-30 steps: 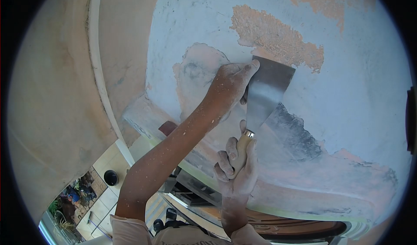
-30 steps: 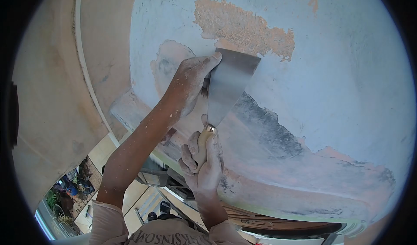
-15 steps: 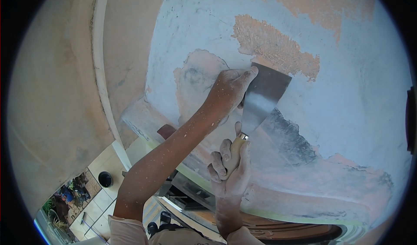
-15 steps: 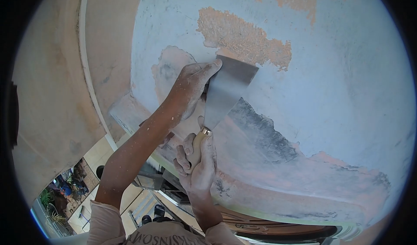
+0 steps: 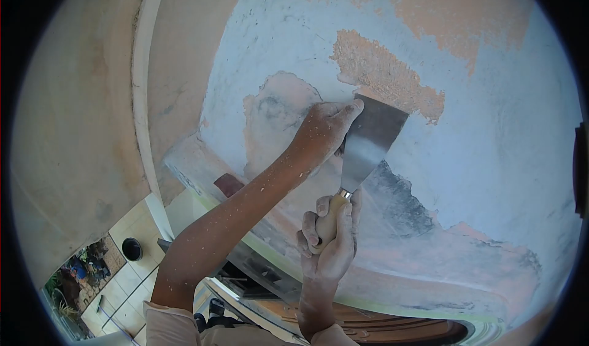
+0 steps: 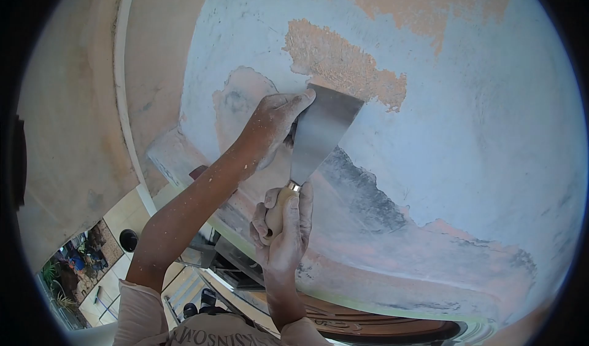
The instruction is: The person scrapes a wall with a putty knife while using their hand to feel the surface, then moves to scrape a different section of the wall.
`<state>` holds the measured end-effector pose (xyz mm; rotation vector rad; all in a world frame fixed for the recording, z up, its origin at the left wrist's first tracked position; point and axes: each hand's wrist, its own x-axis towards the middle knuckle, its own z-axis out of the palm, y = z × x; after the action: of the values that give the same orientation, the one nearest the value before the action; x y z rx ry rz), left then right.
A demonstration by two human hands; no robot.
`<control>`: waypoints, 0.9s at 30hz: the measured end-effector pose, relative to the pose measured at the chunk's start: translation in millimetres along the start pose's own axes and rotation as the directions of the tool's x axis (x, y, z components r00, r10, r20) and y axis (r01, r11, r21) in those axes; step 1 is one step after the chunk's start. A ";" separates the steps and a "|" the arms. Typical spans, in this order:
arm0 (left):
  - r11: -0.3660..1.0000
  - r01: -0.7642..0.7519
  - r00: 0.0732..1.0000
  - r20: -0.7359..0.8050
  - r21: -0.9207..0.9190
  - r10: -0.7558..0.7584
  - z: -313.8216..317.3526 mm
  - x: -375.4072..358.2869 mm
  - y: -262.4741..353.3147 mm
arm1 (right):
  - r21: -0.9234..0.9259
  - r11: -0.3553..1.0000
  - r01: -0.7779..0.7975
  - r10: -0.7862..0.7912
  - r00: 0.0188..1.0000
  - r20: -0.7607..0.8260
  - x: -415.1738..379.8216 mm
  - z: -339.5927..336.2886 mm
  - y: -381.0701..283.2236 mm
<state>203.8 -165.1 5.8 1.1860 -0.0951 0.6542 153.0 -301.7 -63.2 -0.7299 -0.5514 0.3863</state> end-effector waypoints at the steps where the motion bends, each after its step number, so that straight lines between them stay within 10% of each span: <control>1: 1.000 0.010 1.000 0.005 -0.001 -0.010 0.6 -1.8 -1.4 | 0.012 1.000 0.007 -0.007 1.000 0.019 -1.0 2.0 -1.7; 27: 0.992 -0.126 0.991 -0.040 0.003 0.126 6.6 0.6 -10.0 | -0.595 0.778 0.203 -0.217 0.975 0.050 7.9 2.8 -23.6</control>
<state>211.1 -172.8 0.3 1.1733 -0.1371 0.7887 160.9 -312.5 -42.0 -1.2686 -0.7387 -0.0226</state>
